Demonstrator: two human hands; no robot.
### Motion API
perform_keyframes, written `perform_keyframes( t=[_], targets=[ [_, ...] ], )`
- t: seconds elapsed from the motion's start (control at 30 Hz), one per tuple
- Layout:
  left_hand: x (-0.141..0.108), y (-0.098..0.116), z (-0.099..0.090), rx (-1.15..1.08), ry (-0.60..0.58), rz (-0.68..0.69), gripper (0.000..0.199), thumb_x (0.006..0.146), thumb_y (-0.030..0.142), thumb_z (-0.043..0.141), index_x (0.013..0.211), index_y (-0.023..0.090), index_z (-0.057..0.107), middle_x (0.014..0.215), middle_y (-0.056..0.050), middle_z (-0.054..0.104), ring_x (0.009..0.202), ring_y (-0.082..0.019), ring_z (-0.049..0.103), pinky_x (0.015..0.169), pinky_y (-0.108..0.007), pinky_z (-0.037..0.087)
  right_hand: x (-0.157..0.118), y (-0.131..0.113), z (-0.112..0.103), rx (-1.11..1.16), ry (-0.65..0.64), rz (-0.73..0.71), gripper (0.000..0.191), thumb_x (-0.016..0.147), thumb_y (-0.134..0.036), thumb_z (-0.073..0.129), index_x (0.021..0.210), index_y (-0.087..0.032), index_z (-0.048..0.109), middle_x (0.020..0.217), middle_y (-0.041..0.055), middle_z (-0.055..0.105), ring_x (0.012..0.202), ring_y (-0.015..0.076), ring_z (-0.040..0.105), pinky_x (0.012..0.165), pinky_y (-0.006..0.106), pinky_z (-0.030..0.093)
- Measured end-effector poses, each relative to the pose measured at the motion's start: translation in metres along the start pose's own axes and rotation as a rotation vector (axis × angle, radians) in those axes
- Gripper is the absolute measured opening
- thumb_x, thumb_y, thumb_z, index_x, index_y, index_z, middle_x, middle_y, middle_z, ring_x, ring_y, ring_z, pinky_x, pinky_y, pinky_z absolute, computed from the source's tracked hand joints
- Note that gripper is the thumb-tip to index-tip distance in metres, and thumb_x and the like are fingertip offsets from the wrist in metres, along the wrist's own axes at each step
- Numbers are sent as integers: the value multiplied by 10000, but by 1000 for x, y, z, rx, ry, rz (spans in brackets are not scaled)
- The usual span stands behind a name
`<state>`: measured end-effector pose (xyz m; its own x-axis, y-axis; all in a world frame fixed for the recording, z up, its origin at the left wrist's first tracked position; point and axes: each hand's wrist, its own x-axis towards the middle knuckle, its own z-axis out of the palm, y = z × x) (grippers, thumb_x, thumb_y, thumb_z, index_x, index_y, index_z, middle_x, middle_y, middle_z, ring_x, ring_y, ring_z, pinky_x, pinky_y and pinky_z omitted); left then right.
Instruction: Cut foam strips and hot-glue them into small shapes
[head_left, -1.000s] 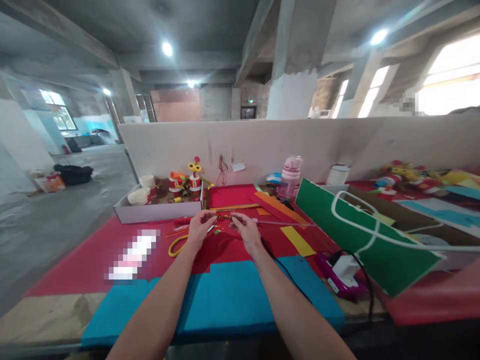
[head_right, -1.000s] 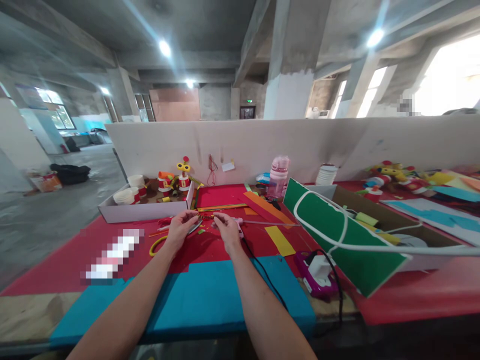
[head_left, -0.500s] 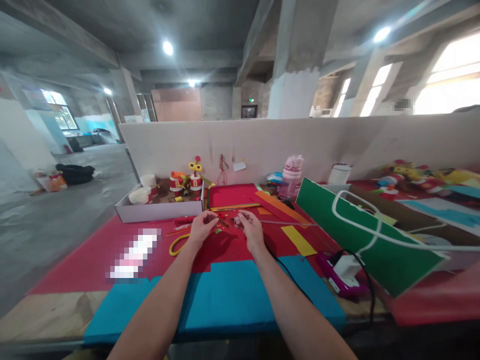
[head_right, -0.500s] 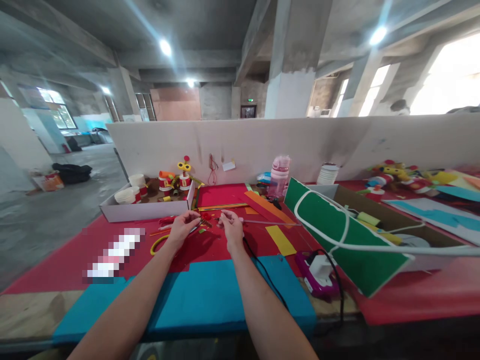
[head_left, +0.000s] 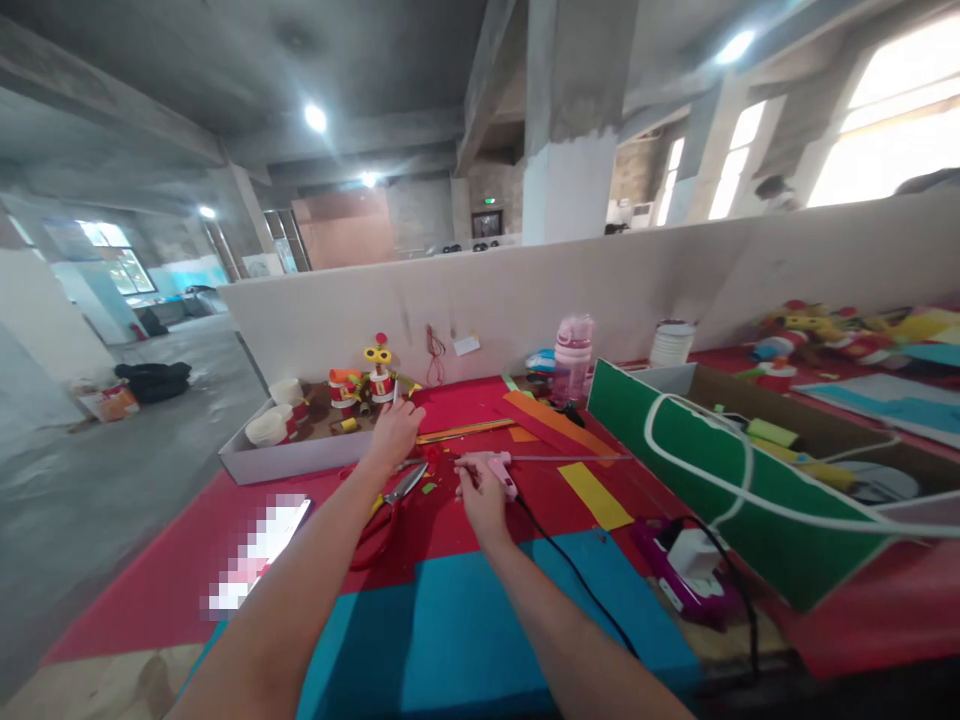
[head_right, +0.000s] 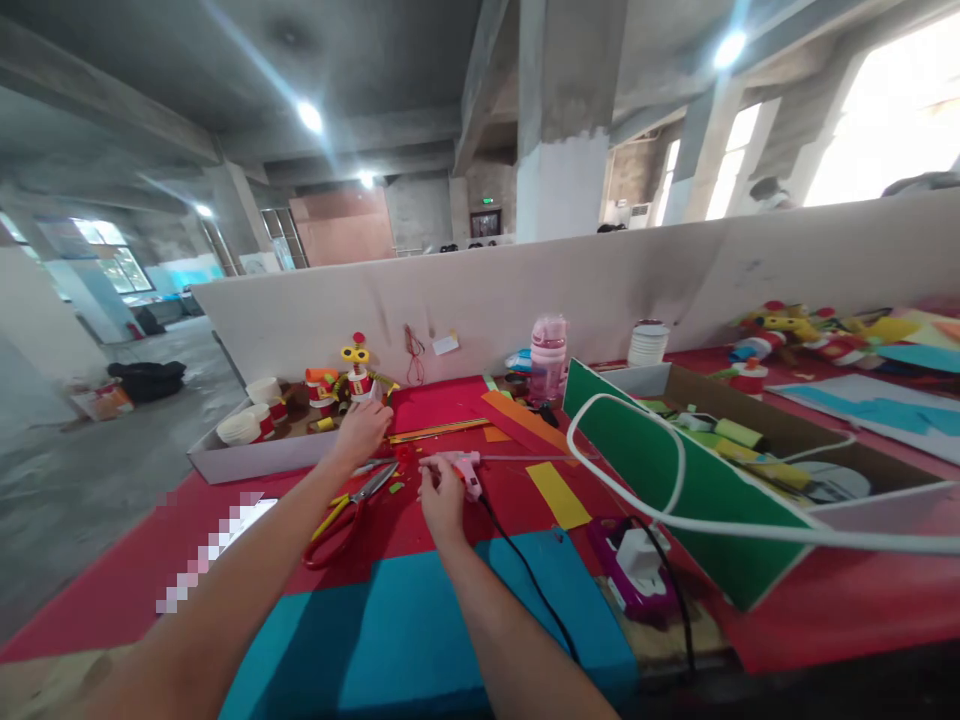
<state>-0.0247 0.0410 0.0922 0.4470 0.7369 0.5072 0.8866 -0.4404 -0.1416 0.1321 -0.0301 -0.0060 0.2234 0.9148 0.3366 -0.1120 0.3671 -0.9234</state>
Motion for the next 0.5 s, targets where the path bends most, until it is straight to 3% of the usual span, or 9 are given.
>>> perform_keyframes(
  t=[0.07,0.13,0.2,0.37,0.43,0.5],
  targets=[
    [6,-6,-4,59,-77,17,181,817,103,479,865,174,639,890,-124,616,988,-272,519,861,-406,344,0,1,0,11,7,19,184,785,-333,517,876,-197,600,817,37,629,518,114,521,446,232,448],
    [-7,3,-7,66,-124,-5,173,806,104,489,834,174,645,874,-127,614,976,-280,522,840,-408,344,0,3,1,24,21,48,190,788,-341,512,882,-199,598,821,37,637,502,114,518,442,238,448],
    [-39,27,-8,36,-152,0,179,819,116,469,810,166,641,845,-129,611,927,-275,530,800,-397,354,-1,3,2,22,21,61,188,784,-356,523,868,-206,601,816,36,650,498,118,524,446,244,451],
    [-132,114,-9,-79,-168,90,143,811,116,482,819,178,610,830,-95,606,837,-238,516,739,-369,366,-3,1,6,-23,-70,71,211,775,-408,548,833,-212,601,647,3,628,450,123,514,425,241,416],
    [-150,136,-9,-78,-150,175,158,834,121,463,851,176,610,815,-91,599,829,-233,507,759,-379,367,-2,-2,5,-30,-76,82,264,790,-451,523,852,-206,597,644,-5,623,423,120,497,404,245,389],
    [-155,145,-9,-73,-121,175,155,858,150,448,830,174,598,809,-89,591,833,-235,496,764,-387,365,-1,-5,3,-51,-70,68,316,802,-503,507,825,-205,607,639,-6,626,420,122,489,421,256,380]
  ],
)
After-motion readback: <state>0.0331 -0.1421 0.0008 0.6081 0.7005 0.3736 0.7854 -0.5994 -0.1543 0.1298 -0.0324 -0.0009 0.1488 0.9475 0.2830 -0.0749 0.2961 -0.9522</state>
